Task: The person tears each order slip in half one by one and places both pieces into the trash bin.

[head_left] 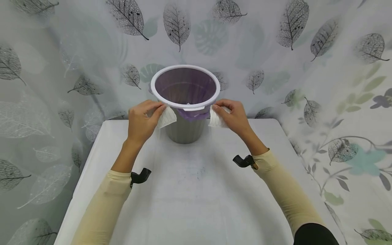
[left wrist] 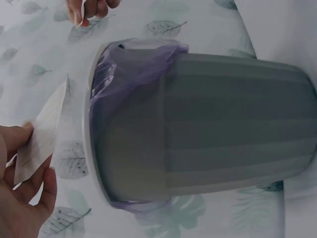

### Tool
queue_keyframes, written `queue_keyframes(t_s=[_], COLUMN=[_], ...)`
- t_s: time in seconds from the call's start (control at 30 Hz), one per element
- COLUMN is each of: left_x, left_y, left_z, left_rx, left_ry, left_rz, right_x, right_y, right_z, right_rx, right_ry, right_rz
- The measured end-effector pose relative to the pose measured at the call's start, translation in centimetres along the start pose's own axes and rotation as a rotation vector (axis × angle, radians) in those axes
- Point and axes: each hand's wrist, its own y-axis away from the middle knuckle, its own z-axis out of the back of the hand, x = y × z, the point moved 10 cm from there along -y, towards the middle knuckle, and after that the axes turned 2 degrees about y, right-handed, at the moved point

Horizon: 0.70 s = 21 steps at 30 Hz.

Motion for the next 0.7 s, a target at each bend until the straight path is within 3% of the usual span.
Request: queue_keyframes(t_s=[0.17, 0.37, 0.7], left_x=[-0.3, -0.1, 1.4], left_y=[-2.3, -4.3, -6.8], left_z=[0.1, 0.2, -0.9], left_rx=[0.026, 0.045, 0.119], left_ry=[-0.035, -0.046, -0.075], left_rz=[-0.045, -0.056, 0.061], right_x=[1.3, 2.2, 3.3], right_y=[-2.1, -4.2, -7.0], right_z=[0.1, -0.2, -0.5], right_rx=[0.012, -0.001, -0.064], right_ry=[0.053, 0.044, 0.006], right_rz=[0.082, 0.066, 0.051])
